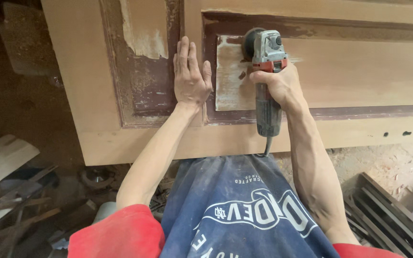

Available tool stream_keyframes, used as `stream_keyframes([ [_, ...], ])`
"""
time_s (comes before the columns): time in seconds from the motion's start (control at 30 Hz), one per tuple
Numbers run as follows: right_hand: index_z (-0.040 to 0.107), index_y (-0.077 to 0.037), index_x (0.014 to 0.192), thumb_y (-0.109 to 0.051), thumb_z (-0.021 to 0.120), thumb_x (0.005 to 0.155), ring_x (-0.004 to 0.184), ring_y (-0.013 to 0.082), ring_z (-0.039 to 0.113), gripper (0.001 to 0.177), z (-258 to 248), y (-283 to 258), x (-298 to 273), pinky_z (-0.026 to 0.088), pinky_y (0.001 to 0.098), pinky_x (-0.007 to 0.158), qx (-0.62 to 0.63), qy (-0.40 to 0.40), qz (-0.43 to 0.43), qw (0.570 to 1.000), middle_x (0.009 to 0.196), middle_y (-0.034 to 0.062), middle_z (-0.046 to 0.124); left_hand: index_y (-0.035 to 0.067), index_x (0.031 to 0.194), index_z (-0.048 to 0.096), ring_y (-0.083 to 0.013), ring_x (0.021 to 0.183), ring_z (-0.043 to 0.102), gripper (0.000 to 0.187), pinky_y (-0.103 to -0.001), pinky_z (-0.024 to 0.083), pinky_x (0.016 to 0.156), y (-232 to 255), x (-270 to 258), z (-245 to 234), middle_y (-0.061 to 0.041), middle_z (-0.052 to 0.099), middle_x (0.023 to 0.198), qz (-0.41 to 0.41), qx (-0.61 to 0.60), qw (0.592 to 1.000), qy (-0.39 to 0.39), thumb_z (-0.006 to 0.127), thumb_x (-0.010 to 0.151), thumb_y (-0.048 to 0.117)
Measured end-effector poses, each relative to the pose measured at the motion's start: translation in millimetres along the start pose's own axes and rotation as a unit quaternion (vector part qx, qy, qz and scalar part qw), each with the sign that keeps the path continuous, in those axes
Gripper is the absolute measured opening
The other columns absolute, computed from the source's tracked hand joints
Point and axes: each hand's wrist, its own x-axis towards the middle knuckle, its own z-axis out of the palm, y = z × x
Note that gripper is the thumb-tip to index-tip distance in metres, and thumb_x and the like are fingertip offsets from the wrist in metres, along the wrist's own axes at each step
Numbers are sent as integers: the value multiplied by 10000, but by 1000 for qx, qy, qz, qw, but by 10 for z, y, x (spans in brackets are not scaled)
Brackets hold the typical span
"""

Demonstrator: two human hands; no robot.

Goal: The person uses an orbital sander to remove old finish from a wooden door. They systematically sand the flat panels and raised frames, moving the tool across the surface while holding the door with the other hand.

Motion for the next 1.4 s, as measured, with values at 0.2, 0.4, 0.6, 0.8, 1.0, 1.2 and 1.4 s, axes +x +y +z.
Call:
stream_keyframes([
  [0.2, 649, -59, 1079, -181, 848, 695, 793, 135, 658, 449, 304, -115, 65, 554, 315, 740, -16, 3, -12, 1000, 918, 16, 696, 3, 1587, 348, -312, 1592, 274, 538, -490, 283, 1321, -37, -11, 22, -152, 274, 1692, -14, 1, 1000, -10, 474, 1117, 232],
  [0.4, 657, -68, 1099, -176, 857, 688, 872, 128, 661, 469, 450, -230, 101, 551, 304, 811, -16, -5, -21, 1000, 958, -1, 707, -10, 1566, 372, -310, 1586, 292, 514, -492, 290, 1317, -32, 5, -10, -146, 296, 1684, -21, -18, 1000, -1, 474, 1114, 213],
  [0.6, 657, -72, 1082, -163, 827, 695, 825, 117, 678, 433, 331, -158, 130, 561, 308, 774, 19, -8, -18, 1000, 931, -12, 724, -3, 1554, 399, -314, 1579, 304, 527, -492, 305, 1307, -30, 9, -19, -141, 303, 1679, -21, -20, 1000, -6, 524, 1089, 210],
  [0.8, 691, -52, 993, -156, 821, 739, 712, 114, 614, 303, -1, 17, 98, 523, 306, 653, 17, 16, 6, 1000, 865, 20, 676, -11, 1568, 385, -317, 1578, 303, 552, -484, 301, 1313, -29, 14, -19, -154, 289, 1683, -8, -21, 1000, 4, 531, 1075, 192],
  [1.0, 687, -63, 1022, -191, 821, 703, 744, 144, 647, 368, 73, 2, 107, 546, 322, 683, 39, 33, 40, 998, 878, 30, 704, -24, 1563, 387, -315, 1581, 294, 536, -474, 298, 1317, -21, 8, -7, -163, 285, 1683, -16, -10, 1000, -6, 512, 1085, 184],
  [1.2, 667, -65, 1102, -210, 854, 679, 857, 133, 672, 485, 403, -170, 120, 553, 302, 801, -31, 11, -26, 999, 964, 15, 723, -23, 1565, 383, -321, 1579, 294, 512, -479, 290, 1315, -19, 8, 4, -158, 292, 1680, -21, -2, 1000, -9, 469, 1104, 181],
  [1.4, 677, -65, 1092, -202, 864, 666, 884, 115, 693, 485, 516, -250, 119, 558, 288, 835, -24, -11, -45, 999, 980, 9, 755, -22, 1560, 381, -329, 1578, 289, 501, -491, 282, 1309, -15, 11, 9, -159, 291, 1676, -24, -11, 1000, -9, 448, 1108, 185],
])
